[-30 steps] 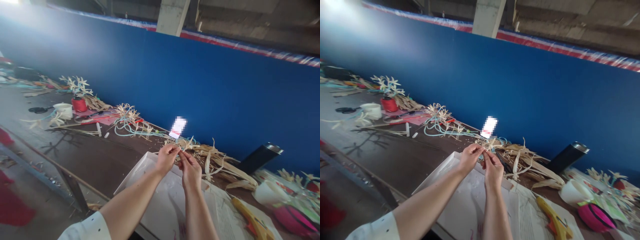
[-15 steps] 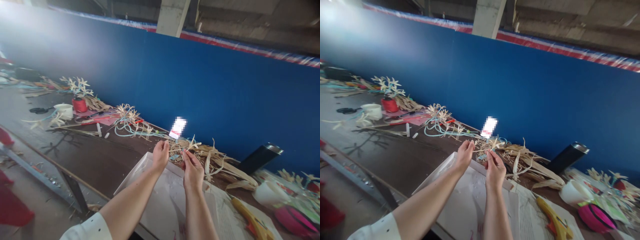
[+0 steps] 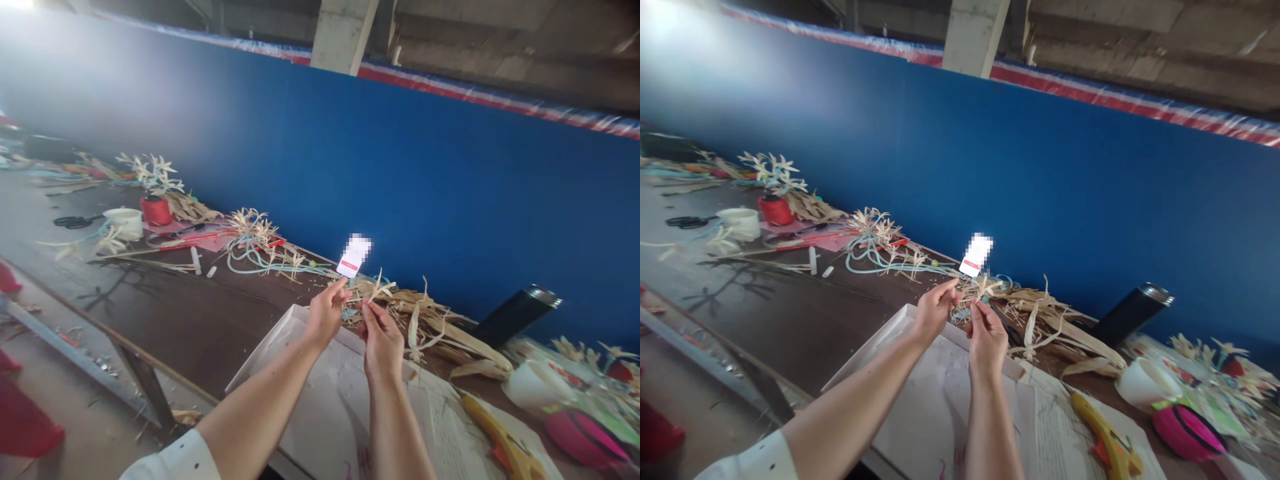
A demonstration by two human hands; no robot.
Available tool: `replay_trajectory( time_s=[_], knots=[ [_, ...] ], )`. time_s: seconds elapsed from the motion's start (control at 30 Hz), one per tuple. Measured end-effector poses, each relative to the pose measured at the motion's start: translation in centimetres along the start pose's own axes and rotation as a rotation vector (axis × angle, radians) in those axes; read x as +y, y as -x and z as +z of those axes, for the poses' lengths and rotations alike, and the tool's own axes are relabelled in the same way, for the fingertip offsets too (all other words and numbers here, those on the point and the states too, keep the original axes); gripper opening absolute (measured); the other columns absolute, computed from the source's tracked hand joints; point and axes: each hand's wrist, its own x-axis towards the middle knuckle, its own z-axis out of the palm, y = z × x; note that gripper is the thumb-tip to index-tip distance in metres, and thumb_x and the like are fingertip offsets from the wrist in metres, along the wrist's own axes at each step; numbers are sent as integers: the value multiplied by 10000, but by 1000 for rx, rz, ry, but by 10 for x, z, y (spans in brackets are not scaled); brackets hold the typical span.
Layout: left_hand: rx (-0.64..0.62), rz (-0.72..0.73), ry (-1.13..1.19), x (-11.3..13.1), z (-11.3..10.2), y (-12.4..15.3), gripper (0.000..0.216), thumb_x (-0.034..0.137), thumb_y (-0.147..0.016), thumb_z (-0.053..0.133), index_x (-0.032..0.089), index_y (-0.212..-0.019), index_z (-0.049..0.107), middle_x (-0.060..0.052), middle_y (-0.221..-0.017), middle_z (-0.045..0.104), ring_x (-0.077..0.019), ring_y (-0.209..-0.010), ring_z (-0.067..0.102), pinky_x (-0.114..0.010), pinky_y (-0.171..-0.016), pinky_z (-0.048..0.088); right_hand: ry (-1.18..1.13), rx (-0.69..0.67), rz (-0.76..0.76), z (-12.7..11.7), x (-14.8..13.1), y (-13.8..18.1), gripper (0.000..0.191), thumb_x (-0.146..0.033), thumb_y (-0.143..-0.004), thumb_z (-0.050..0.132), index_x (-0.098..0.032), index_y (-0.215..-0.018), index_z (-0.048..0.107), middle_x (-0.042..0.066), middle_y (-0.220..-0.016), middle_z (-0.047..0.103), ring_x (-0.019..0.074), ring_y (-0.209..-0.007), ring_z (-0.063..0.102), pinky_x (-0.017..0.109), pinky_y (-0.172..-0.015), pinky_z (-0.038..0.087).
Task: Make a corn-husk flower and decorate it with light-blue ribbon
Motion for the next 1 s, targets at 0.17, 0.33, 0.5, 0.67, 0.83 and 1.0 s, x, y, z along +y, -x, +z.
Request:
replay_trajectory(
  time_s=[0.17,0.33,0.5,0.67,0.83,1.0],
  knots=[
    [66,-54,-95,13,-5,1,302,435,-785,516,172,-807,664,-7,-609,630,-119,-575,578,-208,-554,434,39,-45,-10,0,-2,1,377,-414,-664,681,-173,-953,657,40,-808,639,70,-485,417,209,-431,323],
    [99,108,-174,18,-6,2,275,353,-841,450,162,-845,649,-37,-761,643,-121,-696,582,-215,-630,445,7,-103,4,4,-2,3,310,-391,-687,665,-175,-908,638,36,-840,638,56,-480,412,199,-436,322],
    [-20,254,-121,24,-4,4,294,277,-853,445,196,-1095,589,-71,-1013,610,-141,-905,565,-230,-731,468,3,-111,15,4,0,3,295,-381,-675,673,-177,-884,629,-3,-702,600,62,-478,421,198,-447,332],
    [-45,240,-120,27,-4,5,268,369,-801,533,175,-946,646,-65,-865,608,-147,-836,568,-229,-680,475,74,-145,-14,4,0,4,321,-412,-681,651,-170,-890,634,-45,-538,512,76,-459,405,202,-439,314],
    [4,244,-179,25,-5,4,212,356,-780,565,175,-835,658,-48,-783,592,-145,-798,558,-250,-708,469,126,-189,-34,5,2,5,326,-419,-697,629,-171,-908,637,-42,-546,509,81,-475,407,204,-447,307],
    [23,264,-181,25,-4,4,170,314,-781,570,172,-789,662,-50,-801,599,-140,-800,561,-254,-730,464,127,-192,-26,4,6,3,325,-434,-696,624,-175,-893,635,-44,-544,506,85,-476,408,206,-450,302]
  ],
)
